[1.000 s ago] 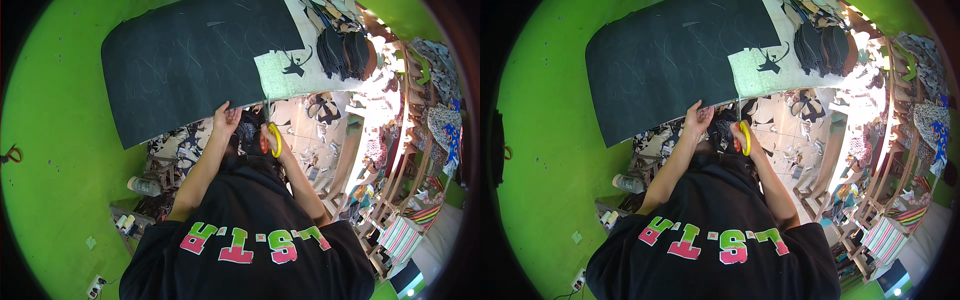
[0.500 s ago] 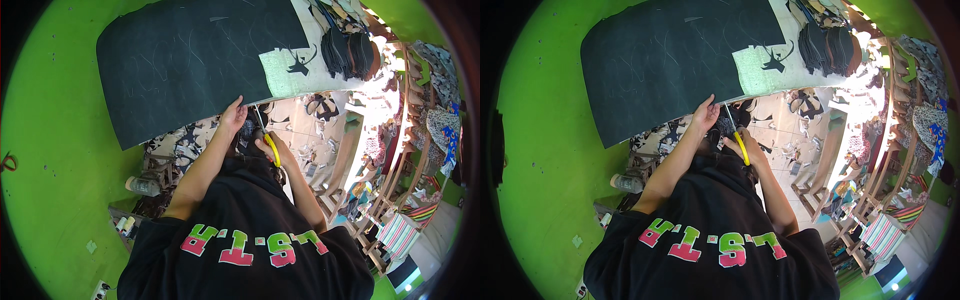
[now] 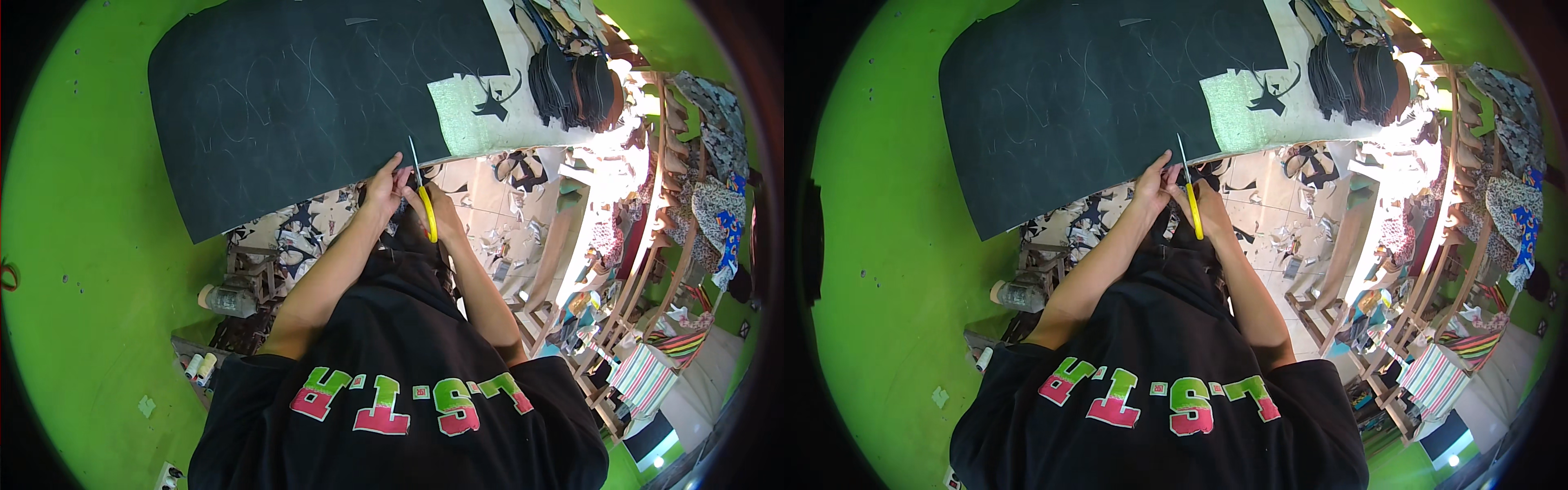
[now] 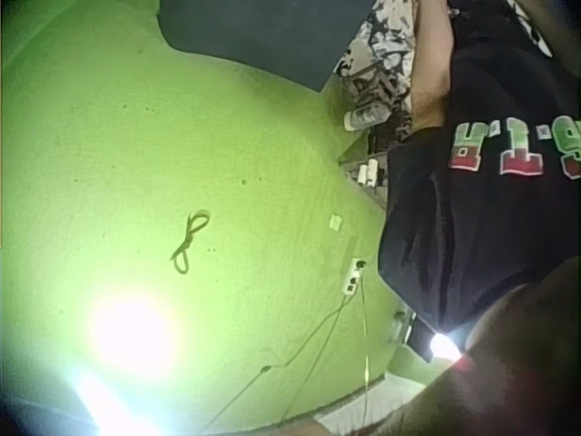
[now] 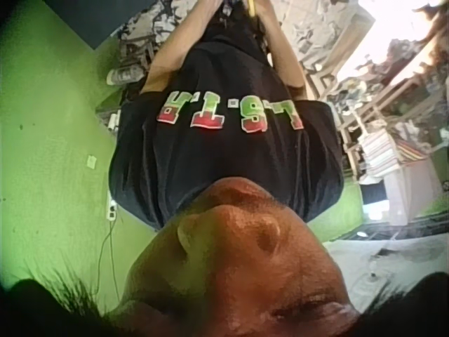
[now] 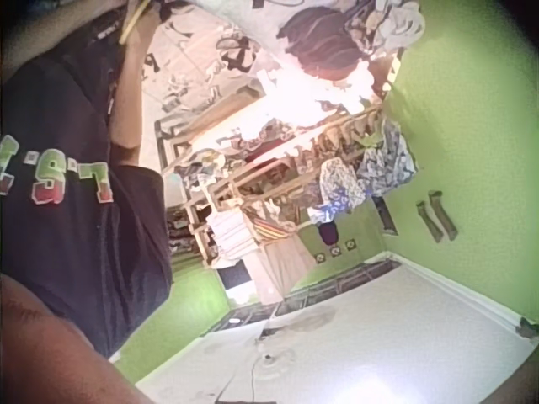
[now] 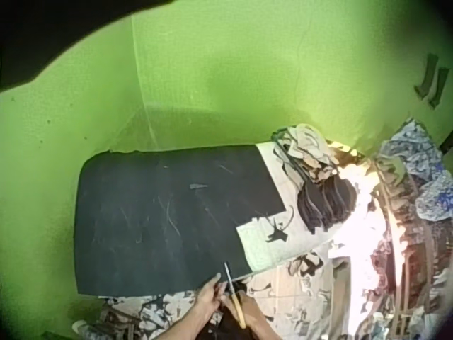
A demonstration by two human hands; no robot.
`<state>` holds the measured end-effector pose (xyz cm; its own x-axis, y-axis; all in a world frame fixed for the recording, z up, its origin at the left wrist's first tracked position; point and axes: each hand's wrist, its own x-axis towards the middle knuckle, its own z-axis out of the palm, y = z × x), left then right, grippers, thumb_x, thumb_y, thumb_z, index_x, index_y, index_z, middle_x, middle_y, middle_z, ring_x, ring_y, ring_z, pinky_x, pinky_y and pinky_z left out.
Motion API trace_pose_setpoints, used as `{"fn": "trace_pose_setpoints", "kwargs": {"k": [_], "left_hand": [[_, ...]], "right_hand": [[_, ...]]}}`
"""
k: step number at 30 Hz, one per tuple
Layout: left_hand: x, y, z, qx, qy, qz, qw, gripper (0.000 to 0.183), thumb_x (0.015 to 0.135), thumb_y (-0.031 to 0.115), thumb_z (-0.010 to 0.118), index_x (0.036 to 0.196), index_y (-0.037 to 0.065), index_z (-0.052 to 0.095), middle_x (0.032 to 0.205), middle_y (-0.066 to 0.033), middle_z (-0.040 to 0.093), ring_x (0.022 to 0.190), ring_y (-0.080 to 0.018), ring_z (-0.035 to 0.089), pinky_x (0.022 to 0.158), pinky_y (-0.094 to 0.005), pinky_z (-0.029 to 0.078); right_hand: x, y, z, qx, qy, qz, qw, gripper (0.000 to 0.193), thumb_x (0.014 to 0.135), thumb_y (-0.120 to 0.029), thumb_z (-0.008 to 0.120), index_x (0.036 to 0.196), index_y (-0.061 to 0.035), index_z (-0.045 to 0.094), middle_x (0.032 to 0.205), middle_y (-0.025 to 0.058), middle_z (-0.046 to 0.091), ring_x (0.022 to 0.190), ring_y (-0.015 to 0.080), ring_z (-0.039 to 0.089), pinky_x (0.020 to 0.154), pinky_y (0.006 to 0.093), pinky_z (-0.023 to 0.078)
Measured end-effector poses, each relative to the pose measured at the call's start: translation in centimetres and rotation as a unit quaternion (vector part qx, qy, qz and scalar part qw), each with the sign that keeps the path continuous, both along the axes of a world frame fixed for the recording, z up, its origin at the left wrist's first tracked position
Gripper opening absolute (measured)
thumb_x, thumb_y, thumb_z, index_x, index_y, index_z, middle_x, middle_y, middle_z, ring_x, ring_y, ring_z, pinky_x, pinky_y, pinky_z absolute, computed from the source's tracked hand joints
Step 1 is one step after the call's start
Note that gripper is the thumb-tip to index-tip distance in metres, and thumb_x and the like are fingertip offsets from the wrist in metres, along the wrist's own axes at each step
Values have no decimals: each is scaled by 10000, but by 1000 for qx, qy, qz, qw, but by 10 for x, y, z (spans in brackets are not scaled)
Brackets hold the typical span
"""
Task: Cutting out shapes from a large sheet of black synthetic material using scissors.
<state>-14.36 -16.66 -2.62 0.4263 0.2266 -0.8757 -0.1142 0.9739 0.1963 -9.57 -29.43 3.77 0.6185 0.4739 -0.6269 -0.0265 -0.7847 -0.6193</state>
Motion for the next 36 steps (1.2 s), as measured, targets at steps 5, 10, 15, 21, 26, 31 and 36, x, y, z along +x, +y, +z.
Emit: {"fn": "trace_pose_setpoints", "kwargs": {"k": [5, 10, 15, 21, 26, 31, 36], "left_hand": [[0, -2, -2, 13, -23, 5, 1000, 221, 909, 124, 748, 1067, 27, 628, 1023, -97, 645, 932, -158, 675, 830, -207, 611], [-1, -3, 3, 41, -48, 26, 998, 204, 920, 117, 734, 1066, 24, 626, 1041, -93, 644, 965, -156, 668, 874, -214, 600], [1, -5, 9, 76, -20, 26, 997, 189, 926, 92, 720, 1072, 15, 628, 1024, -83, 638, 898, -169, 674, 852, -249, 619], [-1, -2, 8, 70, -37, 47, 996, 160, 917, 61, 722, 1044, 10, 639, 985, -85, 628, 812, -176, 657, 714, -257, 615], [0, -2, 13, 65, -27, 48, 996, 159, 917, 67, 723, 1041, 9, 642, 970, -89, 631, 816, -173, 655, 668, -245, 597], [1, -1, 18, 54, -20, 46, 997, 154, 913, 70, 728, 1027, 2, 650, 970, -92, 634, 829, -172, 660, 657, -221, 590], [2, -2, 17, 71, -24, 64, 995, 121, 911, 49, 719, 1002, 6, 652, 947, -86, 649, 818, -171, 672, 672, -214, 595]], "right_hand": [[-9, -6, -3, 29, -118, 25, 992, 576, 926, -543, 665, 931, 28, 585, 601, 148, 601, 530, 222, 630, 501, 355, 479], [-11, 2, 20, -29, -101, 21, 994, 524, 895, -450, 737, 910, 48, 575, 698, 279, 636, 684, 433, 682, 615, 449, 515], [-14, -2, 11, -4, -124, -26, 992, 623, 899, -543, 691, 935, 69, 580, 658, 219, 638, 601, 339, 659, 575, 401, 514], [7, 15, 13, -25, 10, -77, 997, 766, 907, -712, 553, 764, 38, 608, 587, 101, 600, 505, 194, 634, 461, 322, 498], [4, 13, 4, -52, 13, -52, 997, 720, 927, -662, 569, 700, 21, 611, 534, 100, 577, 445, 200, 604, 445, 319, 479], [-7, 17, 2, -48, -34, -60, 997, 743, 865, -653, 666, 684, 66, 619, 525, 213, 594, 469, 302, 641, 494, 402, 502], [-3, 9, 3, -43, -16, -61, 997, 744, 870, -668, 651, 679, 49, 604, 530, 165, 587, 446, 255, 620, 466, 363, 499]]}}
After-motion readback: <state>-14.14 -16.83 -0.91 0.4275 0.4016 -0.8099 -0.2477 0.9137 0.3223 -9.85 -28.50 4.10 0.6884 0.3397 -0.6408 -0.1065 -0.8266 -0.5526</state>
